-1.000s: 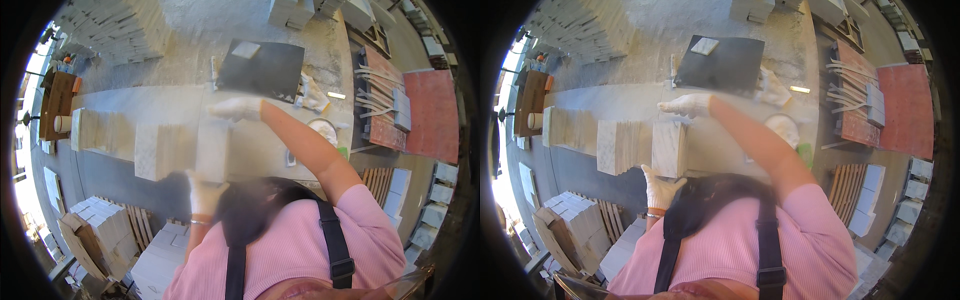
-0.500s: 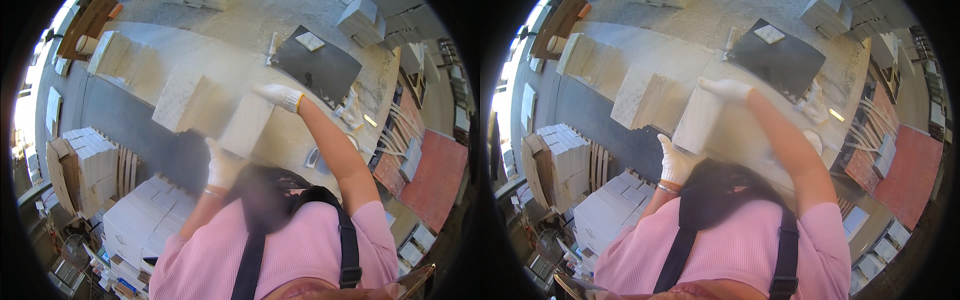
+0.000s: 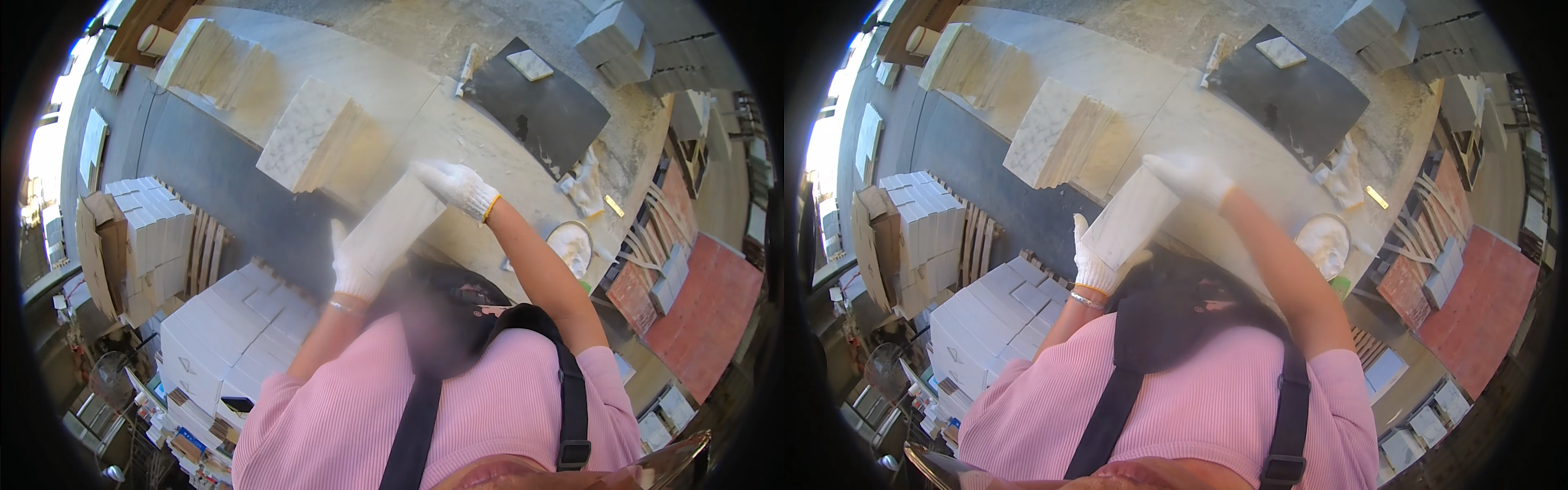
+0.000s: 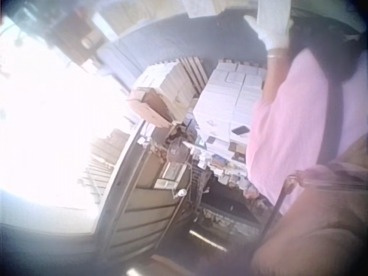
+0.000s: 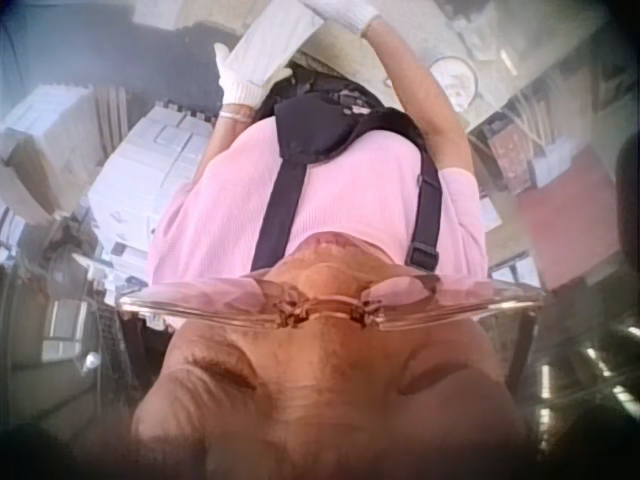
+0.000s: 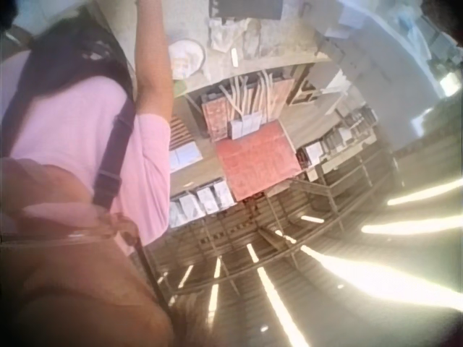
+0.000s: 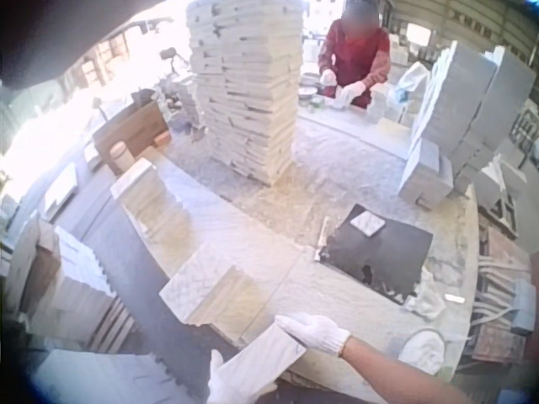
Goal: The person applies a white paste to small rectangular tiles using a metal spatula, then smooths the surface with a green sponge. They repeat this process on multiple tiles, stacking the finished pieces on the table.
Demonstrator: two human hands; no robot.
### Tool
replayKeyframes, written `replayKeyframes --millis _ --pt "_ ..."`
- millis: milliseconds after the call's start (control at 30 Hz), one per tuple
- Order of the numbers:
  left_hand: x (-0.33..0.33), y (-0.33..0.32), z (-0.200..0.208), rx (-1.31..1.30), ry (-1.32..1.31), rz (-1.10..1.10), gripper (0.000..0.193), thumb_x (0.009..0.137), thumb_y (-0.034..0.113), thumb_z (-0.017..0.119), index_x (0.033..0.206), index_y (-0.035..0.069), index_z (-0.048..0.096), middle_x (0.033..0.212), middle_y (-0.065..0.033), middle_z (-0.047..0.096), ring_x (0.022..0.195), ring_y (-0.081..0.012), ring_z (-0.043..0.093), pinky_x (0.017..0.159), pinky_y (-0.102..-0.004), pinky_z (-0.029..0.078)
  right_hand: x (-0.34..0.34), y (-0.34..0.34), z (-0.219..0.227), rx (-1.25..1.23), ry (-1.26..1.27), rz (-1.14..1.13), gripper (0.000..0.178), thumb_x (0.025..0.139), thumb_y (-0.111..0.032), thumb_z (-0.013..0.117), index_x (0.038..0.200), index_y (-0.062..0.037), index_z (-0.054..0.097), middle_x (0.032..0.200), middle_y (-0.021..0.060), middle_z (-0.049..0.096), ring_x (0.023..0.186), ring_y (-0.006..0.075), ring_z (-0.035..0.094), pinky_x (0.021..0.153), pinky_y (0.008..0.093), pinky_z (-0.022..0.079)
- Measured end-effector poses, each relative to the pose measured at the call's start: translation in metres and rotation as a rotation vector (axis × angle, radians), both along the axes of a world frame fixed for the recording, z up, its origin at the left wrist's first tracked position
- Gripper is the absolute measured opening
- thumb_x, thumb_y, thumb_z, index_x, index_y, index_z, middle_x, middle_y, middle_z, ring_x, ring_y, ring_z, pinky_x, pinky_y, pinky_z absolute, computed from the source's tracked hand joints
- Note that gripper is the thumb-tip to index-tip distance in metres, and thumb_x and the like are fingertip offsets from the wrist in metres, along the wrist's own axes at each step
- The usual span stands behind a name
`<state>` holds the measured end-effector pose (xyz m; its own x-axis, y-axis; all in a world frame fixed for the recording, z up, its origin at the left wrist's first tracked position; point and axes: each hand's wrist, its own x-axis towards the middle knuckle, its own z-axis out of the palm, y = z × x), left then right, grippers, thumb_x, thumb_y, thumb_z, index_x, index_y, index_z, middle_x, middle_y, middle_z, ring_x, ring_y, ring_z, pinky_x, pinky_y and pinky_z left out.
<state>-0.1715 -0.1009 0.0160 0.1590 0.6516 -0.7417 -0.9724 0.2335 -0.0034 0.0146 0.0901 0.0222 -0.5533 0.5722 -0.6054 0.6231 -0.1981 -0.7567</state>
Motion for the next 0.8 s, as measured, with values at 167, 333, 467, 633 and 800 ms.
replayKeyframes --millis 167,333,467,633,800 --pt "-0.004 -0.009 -0.018 0.236 0.453 -0.282 0.088 0.100 0.078 0.038 0.158 0.013 0.046 0.162 -0.0135 0.046 0.147 -0.0398 0.044 0.120 -0.0644 0.027 -0.007 -0.009 -0.025 -0.152 0.071 -0.161 0.069 0.101 -0.064 0.055 0.137 -0.0060 0.068 0.133 0.0160 0.071 0.120 0.0290 0.067 0.105 0.0367 0.049" --pt "-0.006 0.008 -0.003 0.727 2.200 -1.431 0.067 0.092 0.064 0.065 0.141 0.018 0.063 0.139 -0.0121 0.064 0.124 -0.0387 0.059 0.107 -0.0543 0.045 -0.010 -0.010 -0.023 0.187 -0.099 -0.067 0.071 0.105 -0.066 0.038 0.132 -0.0085 0.071 0.133 0.0211 0.070 0.125 0.0391 0.063 0.107 0.0442 0.048" --pt "-0.010 0.009 -0.002 0.821 2.257 -1.446 0.060 0.092 0.056 0.068 0.138 0.016 0.066 0.136 -0.0139 0.066 0.120 -0.0394 0.062 0.102 -0.0507 0.049 -0.012 -0.012 -0.011 0.115 -0.127 0.089 0.071 0.107 -0.064 0.032 0.130 -0.0098 0.071 0.128 0.0233 0.070 0.124 0.0426 0.062 0.108 0.0481 0.047" --pt "-0.009 -0.002 -0.021 0.938 2.417 -1.348 0.058 0.099 0.045 0.058 0.142 0.006 0.061 0.147 -0.0247 0.058 0.133 -0.0444 0.056 0.109 -0.0557 0.046 -0.024 -0.028 -0.026 0.325 -0.113 0.119 0.068 0.107 -0.062 0.035 0.133 -0.0084 0.067 0.128 0.0263 0.068 0.121 0.0438 0.063 0.106 0.0477 0.048" --pt "-0.011 0.000 -0.011 0.967 2.410 -1.383 0.059 0.095 0.050 0.063 0.139 0.011 0.063 0.141 -0.0192 0.062 0.125 -0.0415 0.059 0.104 -0.0530 0.048 -0.026 -0.048 -0.051 0.365 -0.048 0.010 0.049 0.108 -0.049 0.042 0.134 -0.0146 0.066 0.121 0.0238 0.069 0.114 0.0432 0.066 0.101 0.0475 0.051"
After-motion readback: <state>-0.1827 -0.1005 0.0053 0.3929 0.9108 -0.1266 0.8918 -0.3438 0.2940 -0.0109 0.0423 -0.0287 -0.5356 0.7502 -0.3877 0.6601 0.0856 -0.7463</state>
